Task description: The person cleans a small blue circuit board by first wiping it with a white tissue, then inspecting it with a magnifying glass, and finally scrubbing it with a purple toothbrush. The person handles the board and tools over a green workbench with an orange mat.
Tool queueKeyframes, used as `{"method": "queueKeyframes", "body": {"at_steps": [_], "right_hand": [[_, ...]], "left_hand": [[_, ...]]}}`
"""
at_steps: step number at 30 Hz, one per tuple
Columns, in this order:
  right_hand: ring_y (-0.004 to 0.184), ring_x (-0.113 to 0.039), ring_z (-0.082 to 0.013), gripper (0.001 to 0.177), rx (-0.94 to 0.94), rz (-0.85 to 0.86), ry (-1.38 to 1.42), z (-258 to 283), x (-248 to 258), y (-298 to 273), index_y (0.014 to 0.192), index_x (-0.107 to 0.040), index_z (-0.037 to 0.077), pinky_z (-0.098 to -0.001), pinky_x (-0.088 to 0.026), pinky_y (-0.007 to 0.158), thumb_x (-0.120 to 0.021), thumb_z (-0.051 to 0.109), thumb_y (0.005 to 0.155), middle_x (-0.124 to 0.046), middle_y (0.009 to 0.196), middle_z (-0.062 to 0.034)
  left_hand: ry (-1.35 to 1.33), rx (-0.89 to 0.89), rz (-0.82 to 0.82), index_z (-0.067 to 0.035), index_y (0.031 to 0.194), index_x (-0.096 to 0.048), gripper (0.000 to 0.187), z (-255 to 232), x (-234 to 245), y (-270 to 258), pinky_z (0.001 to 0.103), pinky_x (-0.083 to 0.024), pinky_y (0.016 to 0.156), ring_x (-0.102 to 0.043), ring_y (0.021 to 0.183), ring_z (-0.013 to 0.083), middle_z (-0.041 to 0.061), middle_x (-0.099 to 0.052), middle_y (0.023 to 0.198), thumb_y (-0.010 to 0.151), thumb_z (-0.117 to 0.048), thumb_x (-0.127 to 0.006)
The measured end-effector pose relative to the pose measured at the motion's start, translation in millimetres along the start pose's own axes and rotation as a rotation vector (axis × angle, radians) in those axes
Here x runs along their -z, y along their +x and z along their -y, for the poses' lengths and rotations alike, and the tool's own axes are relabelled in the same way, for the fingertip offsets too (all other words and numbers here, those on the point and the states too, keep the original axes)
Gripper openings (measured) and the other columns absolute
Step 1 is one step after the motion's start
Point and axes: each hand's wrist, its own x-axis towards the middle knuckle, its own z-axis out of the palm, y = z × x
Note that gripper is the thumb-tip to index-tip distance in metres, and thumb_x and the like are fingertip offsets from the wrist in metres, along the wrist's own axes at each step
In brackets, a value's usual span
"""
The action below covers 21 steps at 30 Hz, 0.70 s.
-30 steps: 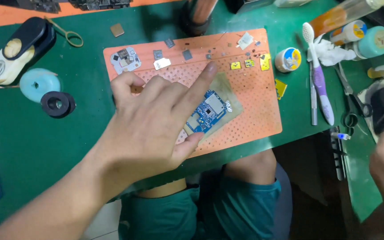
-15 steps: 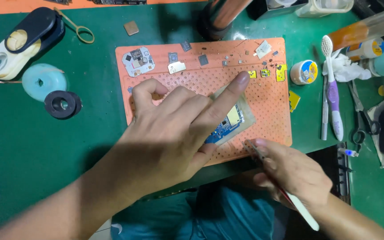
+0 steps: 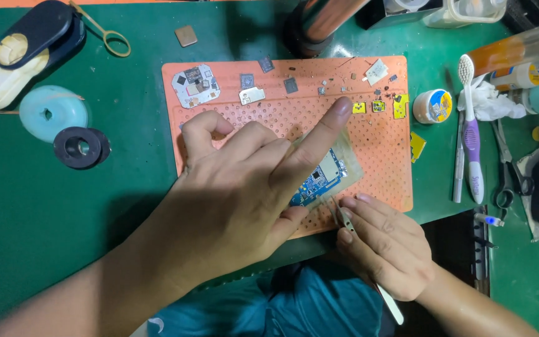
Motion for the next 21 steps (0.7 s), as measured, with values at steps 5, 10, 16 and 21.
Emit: {"method": "queueKeyframes", "body": {"at_steps": [5,10,16,21], "right_hand": [[0.08,-0.063,-0.0352,0.012,0.077,-0.001,-0.092,-0.2,-1.6,4.8,0.083,-0.054,-0.007,-0.0454,-0.053,0.074,-0.061,-0.002,0.074,-0.058,0.084,-0.0251],[0.077,-0.063,-0.0342,0.01,0.085,-0.036,-0.121,1.2,-4.8,7.6,0.079,-0.054,-0.007,-0.0443,-0.055,0.071,-0.061,-0.005,0.073,-0.059,0.08,-0.0249],[0.076,-0.063,-0.035,0.009,0.072,-0.039,-0.115,0.8,-5.7,6.6,0.079,-0.053,-0.008,-0.0456,-0.055,0.07,-0.059,-0.007,0.073,-0.059,0.08,-0.0252],[0.077,-0.063,-0.0354,0.009,0.072,-0.045,-0.112,0.3,-7.2,5.5,0.08,-0.054,-0.008,-0.0452,-0.055,0.07,-0.059,-0.006,0.073,-0.059,0.08,-0.025]], "left_hand": [[0.09,0.005,-0.047,-0.01,0.133,-0.031,0.066,-0.3,-0.8,0.5,0.036,-0.035,0.071,-0.048,0.07,0.0138,-0.007,-0.047,0.072,0.094,-0.058,-0.054],[0.137,0.019,-0.04,-0.012,0.133,-0.03,0.069,-1.2,-0.2,0.8,0.036,-0.035,0.071,-0.047,0.069,0.0139,-0.007,-0.051,0.077,0.092,-0.064,-0.05],[0.155,0.026,-0.031,-0.013,0.133,-0.029,0.073,-1.3,-1.5,0.8,0.036,-0.035,0.071,-0.048,0.069,0.0142,-0.007,-0.053,0.081,0.09,-0.068,-0.047],[0.157,0.024,-0.029,-0.013,0.133,-0.03,0.072,-1.0,-1.1,0.8,0.036,-0.036,0.069,-0.048,0.069,0.0133,-0.007,-0.052,0.08,0.091,-0.068,-0.046]]}}
